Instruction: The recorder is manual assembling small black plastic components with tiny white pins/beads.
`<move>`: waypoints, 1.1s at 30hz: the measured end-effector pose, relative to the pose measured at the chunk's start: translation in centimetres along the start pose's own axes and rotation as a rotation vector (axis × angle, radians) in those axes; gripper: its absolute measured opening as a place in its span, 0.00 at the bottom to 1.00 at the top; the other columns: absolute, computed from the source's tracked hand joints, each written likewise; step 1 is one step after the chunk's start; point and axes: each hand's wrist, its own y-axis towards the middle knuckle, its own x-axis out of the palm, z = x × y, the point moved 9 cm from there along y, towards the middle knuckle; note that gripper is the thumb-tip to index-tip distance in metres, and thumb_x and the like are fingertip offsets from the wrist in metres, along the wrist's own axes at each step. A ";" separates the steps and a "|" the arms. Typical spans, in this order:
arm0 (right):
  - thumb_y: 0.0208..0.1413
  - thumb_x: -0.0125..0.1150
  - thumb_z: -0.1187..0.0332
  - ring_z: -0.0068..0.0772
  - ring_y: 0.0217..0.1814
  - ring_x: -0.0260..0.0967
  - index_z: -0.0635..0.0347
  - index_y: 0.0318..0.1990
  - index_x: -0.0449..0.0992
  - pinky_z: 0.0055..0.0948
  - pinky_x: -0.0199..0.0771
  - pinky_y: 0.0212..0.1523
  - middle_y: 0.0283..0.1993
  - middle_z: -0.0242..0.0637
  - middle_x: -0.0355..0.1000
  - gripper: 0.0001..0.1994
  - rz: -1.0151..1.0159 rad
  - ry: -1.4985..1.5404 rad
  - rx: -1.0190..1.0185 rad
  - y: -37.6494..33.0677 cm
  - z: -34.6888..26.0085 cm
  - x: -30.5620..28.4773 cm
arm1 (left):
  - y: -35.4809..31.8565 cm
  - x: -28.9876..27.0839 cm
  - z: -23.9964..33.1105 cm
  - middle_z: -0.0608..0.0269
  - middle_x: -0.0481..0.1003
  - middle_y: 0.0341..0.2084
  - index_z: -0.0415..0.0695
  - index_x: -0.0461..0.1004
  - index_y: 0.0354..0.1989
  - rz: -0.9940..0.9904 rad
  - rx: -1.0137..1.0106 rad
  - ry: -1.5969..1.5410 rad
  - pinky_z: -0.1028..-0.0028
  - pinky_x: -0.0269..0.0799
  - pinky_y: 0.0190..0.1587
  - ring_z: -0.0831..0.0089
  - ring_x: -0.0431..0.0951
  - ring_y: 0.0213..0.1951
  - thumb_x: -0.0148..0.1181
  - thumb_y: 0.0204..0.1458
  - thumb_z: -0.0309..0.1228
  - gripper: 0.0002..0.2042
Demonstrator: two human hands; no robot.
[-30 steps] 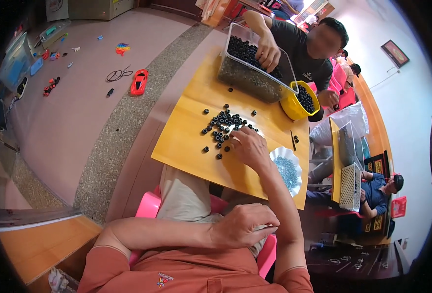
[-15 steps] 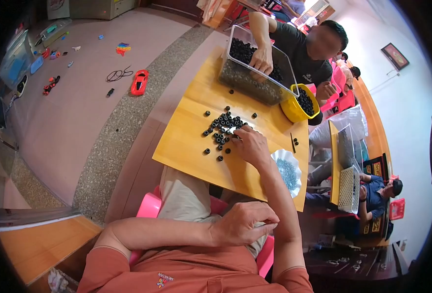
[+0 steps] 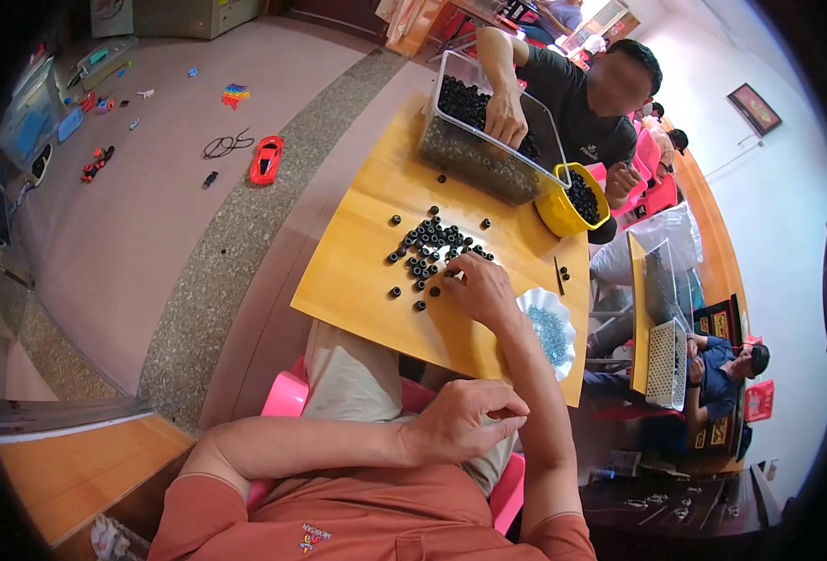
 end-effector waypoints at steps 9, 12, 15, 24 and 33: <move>0.49 0.63 0.68 0.45 0.36 0.73 0.61 0.41 0.78 0.36 0.72 0.38 0.38 0.41 0.73 0.12 0.149 0.087 -0.084 -1.0 0.8 -0.3 | 0.2 -0.6 -0.7 0.55 0.78 0.26 0.37 0.76 0.33 0.044 -0.042 0.039 0.73 0.75 0.33 0.67 0.81 0.30 0.63 0.49 0.24 0.05; 0.50 0.63 0.68 0.46 0.38 0.73 0.61 0.41 0.78 0.37 0.72 0.39 0.39 0.41 0.74 0.11 0.166 0.097 -0.078 -1.4 1.1 -0.3 | 0.3 -0.9 -1.6 0.57 0.78 0.28 0.38 0.77 0.33 0.050 -0.105 0.031 0.73 0.72 0.36 0.69 0.79 0.32 0.63 0.49 0.23 0.04; 0.50 0.63 0.69 0.45 0.38 0.73 0.61 0.41 0.78 0.36 0.72 0.39 0.40 0.41 0.74 0.11 0.193 0.095 -0.086 -1.7 1.0 -0.7 | 0.5 -1.3 -1.7 0.59 0.78 0.28 0.38 0.77 0.34 0.050 -0.129 0.035 0.75 0.72 0.35 0.73 0.79 0.31 0.63 0.50 0.24 0.05; 0.51 0.62 0.80 0.25 0.29 0.72 0.65 0.41 0.76 0.23 0.72 0.31 0.37 0.36 0.74 0.09 0.391 0.545 -0.061 -4.6 0.9 -4.3 | 0.6 -4.3 -7.2 0.70 0.77 0.31 0.39 0.77 0.39 0.279 -0.351 -0.101 0.81 0.71 0.37 0.85 0.74 0.33 0.62 0.54 0.27 0.07; 0.49 0.66 0.81 0.22 0.41 0.72 0.65 0.41 0.77 0.22 0.73 0.42 0.40 0.34 0.74 0.11 0.318 0.894 -0.093 -9.3 -1.8 -4.4 | 1.1 -6.6 -9.2 0.67 0.77 0.32 0.41 0.73 0.44 0.453 -0.484 -0.466 0.78 0.74 0.41 0.80 0.77 0.35 0.58 0.58 0.34 0.11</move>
